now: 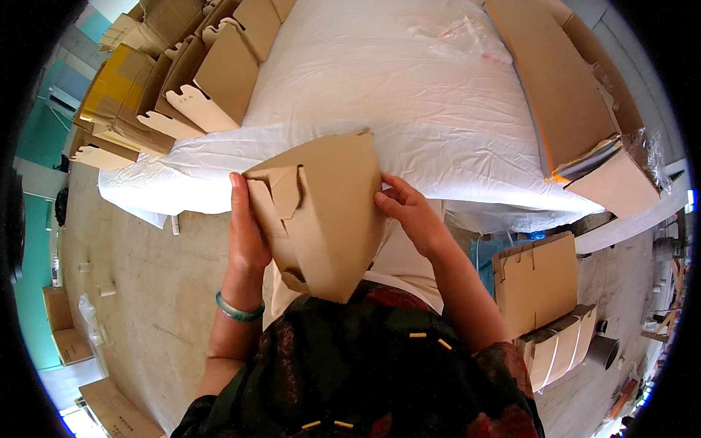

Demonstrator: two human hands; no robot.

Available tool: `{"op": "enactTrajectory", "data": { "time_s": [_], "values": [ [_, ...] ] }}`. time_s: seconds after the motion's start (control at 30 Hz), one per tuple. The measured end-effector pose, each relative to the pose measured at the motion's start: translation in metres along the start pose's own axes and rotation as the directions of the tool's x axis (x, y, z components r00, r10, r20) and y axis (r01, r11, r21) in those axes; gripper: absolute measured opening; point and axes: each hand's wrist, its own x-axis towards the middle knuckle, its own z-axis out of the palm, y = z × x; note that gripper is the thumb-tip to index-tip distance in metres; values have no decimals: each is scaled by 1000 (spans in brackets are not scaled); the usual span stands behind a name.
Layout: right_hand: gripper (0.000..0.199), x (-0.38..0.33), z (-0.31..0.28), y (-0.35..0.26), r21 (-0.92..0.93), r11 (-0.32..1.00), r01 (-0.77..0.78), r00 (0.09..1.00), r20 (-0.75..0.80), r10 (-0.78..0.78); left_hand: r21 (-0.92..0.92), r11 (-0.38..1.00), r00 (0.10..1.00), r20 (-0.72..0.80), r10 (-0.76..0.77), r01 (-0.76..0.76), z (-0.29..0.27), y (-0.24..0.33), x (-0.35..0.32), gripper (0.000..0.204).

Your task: The person assembles cardboard boxes by hand by picking up flat sheets, folding the sides and bottom flaps into place, and tucking them in to form open-topped containers, repeating the process with multiple boxes.

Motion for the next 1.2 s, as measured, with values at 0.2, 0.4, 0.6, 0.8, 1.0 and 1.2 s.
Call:
{"op": "enactTrajectory", "data": {
  "time_s": [0.2, 0.4, 0.6, 0.8, 1.0, 1.2],
  "values": [
    [19, -8, -17, -47, 178, 953, 246, 967, -116, -228, -103, 989, 994, -20, 105, -107, -7, -2, 23, 73],
    [15, -43, -10, -152, -440, 640, 630, 626, -201, -754, 59, 986, 986, -38, 159, -157, -4, 12, 30, 82],
    [15, -26, -5, -192, -855, 134, 501, 532, 181, -827, 28, 996, 993, -89, 83, -81, -21, -2, 34, 78],
    [8, 20, 0, -171, -914, -129, 386, 701, 381, -603, 43, 997, 991, -115, 64, -59, -30, -5, 34, 70],
    [9, 21, -7, -145, -914, -4, 406, 605, 271, -749, 132, 990, 993, -95, 71, -58, -34, -10, 41, 51],
    [13, 20, -30, -154, -924, 244, 294, 535, -52, -843, 477, 861, 985, 94, 148, -175, -14, -40, 68, 31]
  ]
}}
